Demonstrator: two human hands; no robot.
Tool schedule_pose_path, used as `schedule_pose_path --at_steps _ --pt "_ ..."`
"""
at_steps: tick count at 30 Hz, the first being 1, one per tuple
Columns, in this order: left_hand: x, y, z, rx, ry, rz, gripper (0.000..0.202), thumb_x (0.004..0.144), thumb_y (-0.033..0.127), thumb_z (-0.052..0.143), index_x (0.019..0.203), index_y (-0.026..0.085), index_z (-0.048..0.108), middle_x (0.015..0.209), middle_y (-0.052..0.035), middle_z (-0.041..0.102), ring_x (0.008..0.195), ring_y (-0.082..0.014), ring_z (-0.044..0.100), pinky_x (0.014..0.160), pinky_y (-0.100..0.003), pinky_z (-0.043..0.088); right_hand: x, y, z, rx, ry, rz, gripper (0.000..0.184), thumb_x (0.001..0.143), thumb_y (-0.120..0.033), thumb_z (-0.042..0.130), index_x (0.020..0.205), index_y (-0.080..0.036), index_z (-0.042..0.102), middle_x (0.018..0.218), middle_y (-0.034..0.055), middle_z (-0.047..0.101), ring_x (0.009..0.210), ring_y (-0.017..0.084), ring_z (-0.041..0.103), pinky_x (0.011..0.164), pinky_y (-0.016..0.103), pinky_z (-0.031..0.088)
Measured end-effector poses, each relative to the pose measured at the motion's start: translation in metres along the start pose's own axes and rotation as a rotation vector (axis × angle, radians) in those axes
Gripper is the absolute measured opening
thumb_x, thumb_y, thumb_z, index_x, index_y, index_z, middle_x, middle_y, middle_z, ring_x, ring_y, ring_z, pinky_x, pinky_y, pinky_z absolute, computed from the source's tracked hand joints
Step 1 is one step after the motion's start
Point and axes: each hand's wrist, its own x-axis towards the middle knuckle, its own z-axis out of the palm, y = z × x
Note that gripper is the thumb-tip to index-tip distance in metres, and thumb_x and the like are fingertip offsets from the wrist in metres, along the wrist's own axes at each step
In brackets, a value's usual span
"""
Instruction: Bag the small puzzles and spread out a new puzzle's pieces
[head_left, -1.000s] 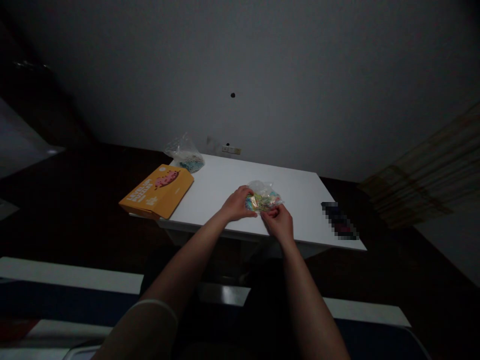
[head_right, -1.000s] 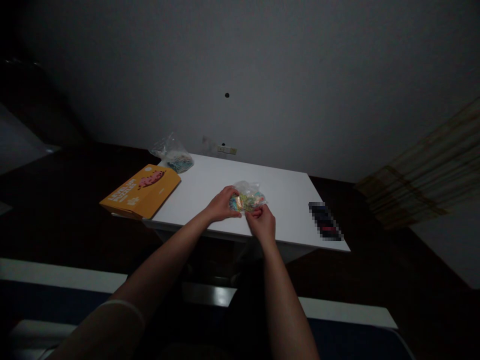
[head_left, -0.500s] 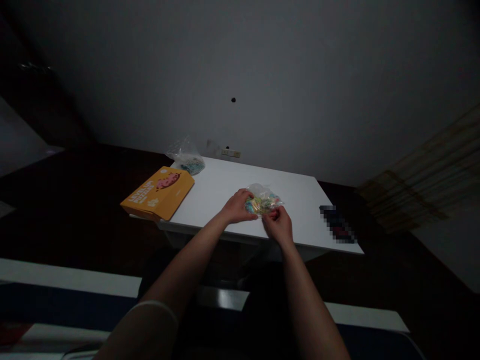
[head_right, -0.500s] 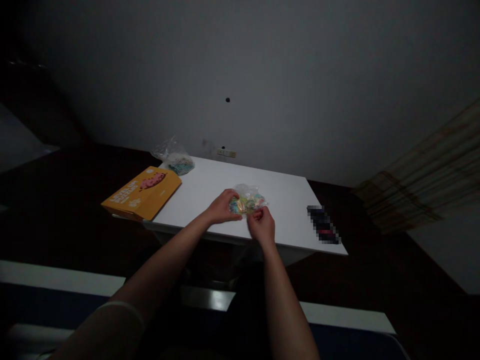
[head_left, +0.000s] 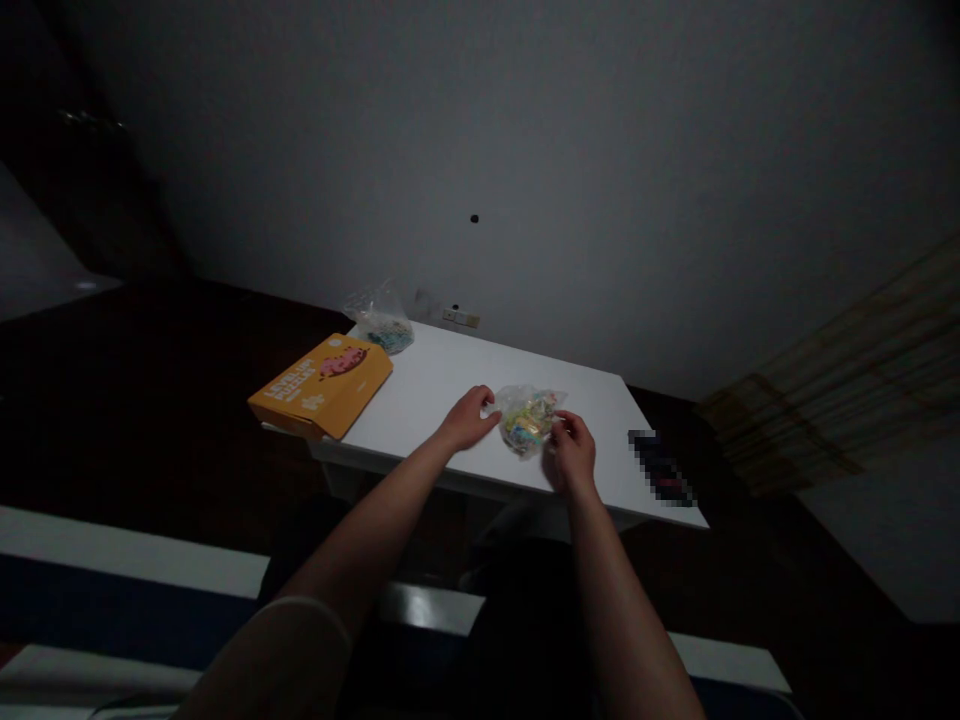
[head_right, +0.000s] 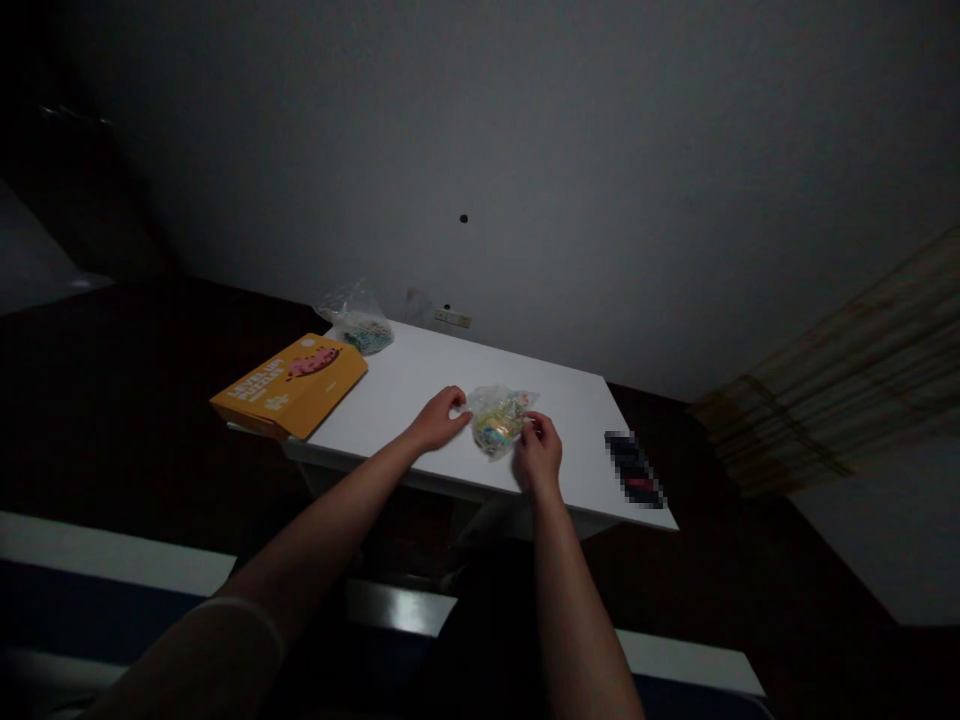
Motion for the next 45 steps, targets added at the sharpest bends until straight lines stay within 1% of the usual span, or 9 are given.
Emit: schedule_pose_path --at_steps 3,6,13,19,23,30,33,37,45 --pt "-0.001 0.001 -0.002 0.009 0.026 -0.031 0.023 0.091 0.020 0.073 0.109 0.025 0.058 0.117 -0.0052 0.066 0.105 -0.0236 0.067 0.099 -0.042 0.057 0.019 -0.021 -0.008 -0.034 -0.094 -0.049 0.047 0.077 -0.056 0.070 0.109 -0.022 0.076 0.093 0.0044 0.074 0.083 0.024 0.065 0.077 0.037 0.055" --pt "-0.004 0.002 -0.003 0.010 0.028 -0.038 0.027 0.092 0.019 0.072 0.115 0.025 0.060 0.125 -0.0072 0.065 0.108 -0.0240 0.069 0.100 -0.044 0.059 0.040 -0.043 -0.014 -0.069 -0.164 -0.092 0.044 0.078 -0.055 0.070 0.107 -0.023 0.079 0.097 0.0058 0.077 0.087 0.025 0.068 0.081 0.038 0.056" --pt "-0.006 -0.001 0.001 0.005 0.003 -0.024 0.041 0.089 0.020 0.076 0.127 0.024 0.062 0.136 -0.0092 0.064 0.115 -0.0258 0.071 0.105 -0.045 0.060 0.079 -0.084 -0.018 -0.159 -0.245 -0.173 0.041 0.077 -0.047 0.070 0.107 -0.022 0.081 0.093 0.0048 0.076 0.083 0.024 0.068 0.080 0.038 0.053" --pt "-0.009 -0.003 0.001 0.004 -0.015 -0.019 0.046 0.088 0.026 0.079 0.131 0.024 0.062 0.138 -0.0088 0.065 0.114 -0.0268 0.073 0.103 -0.046 0.061 0.105 -0.103 -0.023 -0.323 -0.291 -0.309 0.048 0.084 -0.053 0.070 0.118 -0.020 0.079 0.096 0.0072 0.077 0.082 0.024 0.069 0.078 0.039 0.054" --pt "-0.010 -0.005 0.001 0.005 -0.022 -0.008 0.049 0.087 0.024 0.079 0.132 0.025 0.061 0.139 -0.0091 0.064 0.115 -0.0268 0.073 0.102 -0.045 0.061 0.118 -0.107 -0.023 -0.395 -0.324 -0.364 0.048 0.085 -0.054 0.071 0.117 -0.020 0.079 0.096 0.0094 0.079 0.081 0.025 0.071 0.076 0.040 0.056" --pt "-0.009 -0.007 0.003 0.010 -0.033 0.003 0.046 0.087 0.023 0.078 0.131 0.023 0.063 0.138 -0.0098 0.064 0.114 -0.0273 0.074 0.103 -0.047 0.061 0.125 -0.119 -0.024 -0.419 -0.273 -0.401 0.044 0.084 -0.054 0.072 0.111 -0.020 0.079 0.097 0.0118 0.080 0.082 0.026 0.072 0.080 0.043 0.057" --pt "-0.008 -0.007 0.003 0.011 -0.037 0.001 0.042 0.088 0.022 0.076 0.128 0.024 0.064 0.138 -0.0087 0.065 0.112 -0.0260 0.074 0.104 -0.046 0.061 0.124 -0.126 -0.025 -0.415 -0.206 -0.429 0.044 0.085 -0.056 0.071 0.110 -0.020 0.078 0.099 0.0130 0.080 0.084 0.027 0.072 0.082 0.044 0.058" --pt "-0.009 -0.007 0.003 0.011 -0.050 0.011 0.036 0.089 0.021 0.075 0.124 0.024 0.065 0.136 -0.0082 0.066 0.109 -0.0246 0.074 0.104 -0.045 0.061 0.123 -0.134 -0.026 -0.412 -0.110 -0.465 0.040 0.086 -0.054 0.069 0.106 -0.020 0.077 0.101 0.0140 0.081 0.086 0.027 0.073 0.084 0.045 0.058" --pt "-0.008 -0.007 0.002 0.019 -0.048 0.019 0.033 0.087 0.018 0.074 0.118 0.025 0.068 0.128 -0.0067 0.068 0.115 -0.0259 0.073 0.109 -0.045 0.060 0.126 -0.144 -0.025 -0.421 -0.087 -0.500 0.034 0.087 -0.049 0.069 0.105 -0.021 0.076 0.100 0.0133 0.081 0.085 0.026 0.073 0.083 0.044 0.058"
